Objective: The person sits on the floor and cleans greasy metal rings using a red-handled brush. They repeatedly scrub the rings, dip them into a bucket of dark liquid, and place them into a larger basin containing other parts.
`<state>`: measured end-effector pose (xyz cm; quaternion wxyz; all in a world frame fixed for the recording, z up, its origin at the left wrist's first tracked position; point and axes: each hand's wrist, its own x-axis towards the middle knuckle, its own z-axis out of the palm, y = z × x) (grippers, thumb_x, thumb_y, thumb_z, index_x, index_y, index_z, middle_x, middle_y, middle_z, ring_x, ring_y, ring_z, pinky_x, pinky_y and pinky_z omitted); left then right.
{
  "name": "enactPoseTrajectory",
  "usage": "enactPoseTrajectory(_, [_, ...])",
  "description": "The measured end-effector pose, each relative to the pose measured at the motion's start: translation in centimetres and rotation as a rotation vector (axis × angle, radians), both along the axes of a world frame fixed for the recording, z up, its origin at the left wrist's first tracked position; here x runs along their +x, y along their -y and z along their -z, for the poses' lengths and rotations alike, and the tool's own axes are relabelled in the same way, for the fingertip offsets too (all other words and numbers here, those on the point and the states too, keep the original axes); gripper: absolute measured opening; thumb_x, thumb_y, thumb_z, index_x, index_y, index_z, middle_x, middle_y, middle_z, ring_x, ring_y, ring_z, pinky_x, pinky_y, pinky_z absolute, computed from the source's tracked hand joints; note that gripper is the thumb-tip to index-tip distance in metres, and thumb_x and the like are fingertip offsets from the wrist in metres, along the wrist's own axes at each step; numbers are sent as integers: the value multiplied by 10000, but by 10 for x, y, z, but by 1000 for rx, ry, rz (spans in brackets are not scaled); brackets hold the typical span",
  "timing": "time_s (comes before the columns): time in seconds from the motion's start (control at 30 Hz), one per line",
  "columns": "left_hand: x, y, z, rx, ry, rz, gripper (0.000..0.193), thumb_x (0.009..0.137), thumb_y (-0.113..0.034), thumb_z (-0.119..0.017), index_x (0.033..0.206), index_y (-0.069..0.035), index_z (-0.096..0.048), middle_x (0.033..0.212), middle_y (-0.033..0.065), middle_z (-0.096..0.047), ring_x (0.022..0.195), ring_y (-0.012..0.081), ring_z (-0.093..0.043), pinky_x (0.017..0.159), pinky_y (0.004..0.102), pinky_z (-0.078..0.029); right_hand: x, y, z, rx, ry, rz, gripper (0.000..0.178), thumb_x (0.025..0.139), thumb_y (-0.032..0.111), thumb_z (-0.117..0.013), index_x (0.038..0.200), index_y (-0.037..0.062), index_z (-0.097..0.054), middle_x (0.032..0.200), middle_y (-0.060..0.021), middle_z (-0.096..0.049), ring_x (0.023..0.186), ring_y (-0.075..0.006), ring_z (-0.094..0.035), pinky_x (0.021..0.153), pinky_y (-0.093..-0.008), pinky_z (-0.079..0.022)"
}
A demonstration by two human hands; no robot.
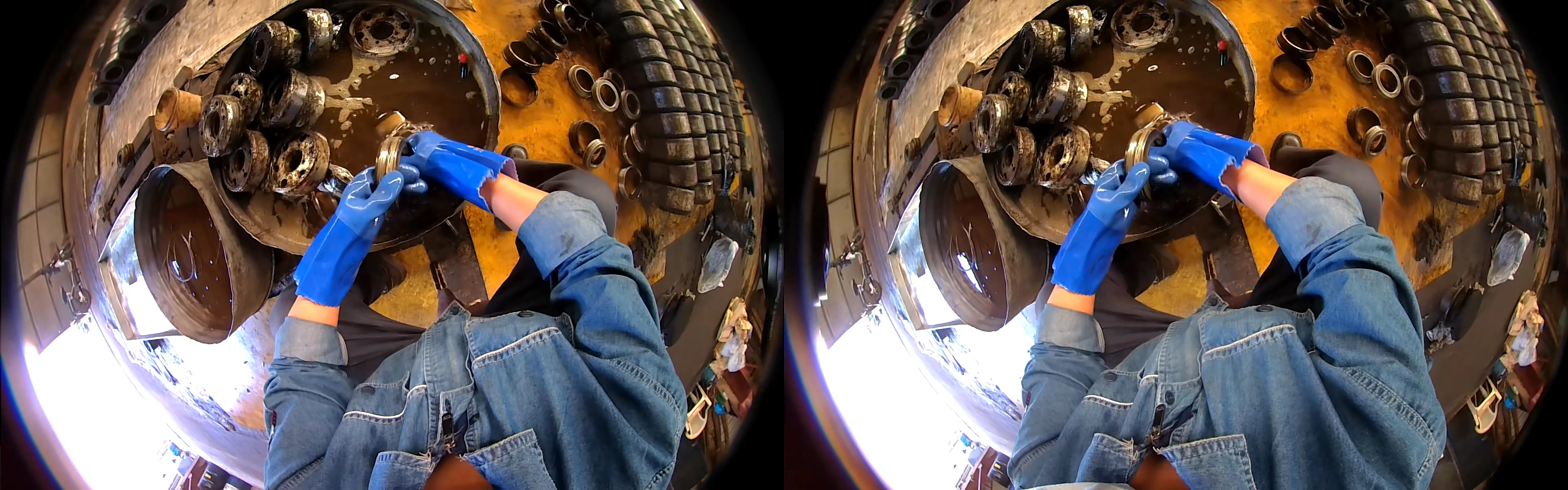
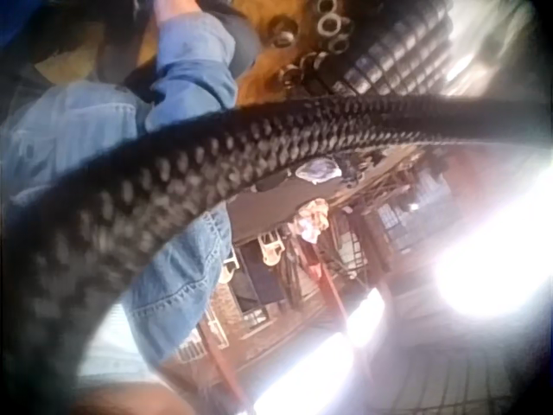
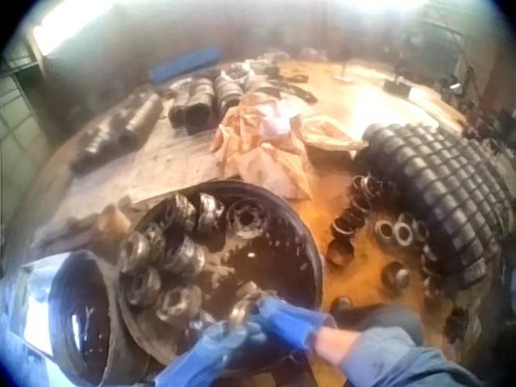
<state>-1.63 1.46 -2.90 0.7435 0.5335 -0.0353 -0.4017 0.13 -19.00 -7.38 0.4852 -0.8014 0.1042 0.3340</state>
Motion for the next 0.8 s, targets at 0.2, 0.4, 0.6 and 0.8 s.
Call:
enactPoseTrajectory(0.2, [0, 7, -3, 99, -66, -10, 340, 971, -157, -684, 1223, 63, -625, 1108, 153, -702, 1012, 243, -699, 954, 358, -546, 1, 5, 27, -120, 191, 36, 590, 813, 444, -776, 1190, -3, -695, 1059, -206, -732, 983, -321, -697, 890, -400, -533])
enactPoseTrajectory(0.4, [-10, 3, -5, 118, -33, -2, 355, 955, -151, -698, 1232, 56, -618, 1099, 122, -692, 980, 222, -695, 940, 345, -550, -3, -5, 7, -23, 32, 32, 481, 771, 377, -788, 1110, 39, -736, 987, -181, -742, 912, -303, -709, 827, -396, -537])
enactPoseTrajectory(0.6, [-3, 1, 35, 62, -61, -9, 365, 925, -154, -740, 1209, 50, -637, 1040, 77, -694, 959, 202, -688, 879, 335, -556, 1, 1, -1, -269, 276, -104, 511, 804, 367, -747, 1173, 15, -713, 1036, -244, -721, 966, -324, -707, 898, -393, -541])
enactPoseTrajectory(0.8, [11, -2, 35, 62, -194, -87, 356, 904, -182, -785, 1123, 65, -650, 997, 115, -714, 888, 246, -721, 830, 345, -568, -1, 29, -82, -186, 90, 217, 578, 820, 470, -671, 1139, -9, -726, 1085, -242, -727, 1021, -331, -702, 935, -386, -525])
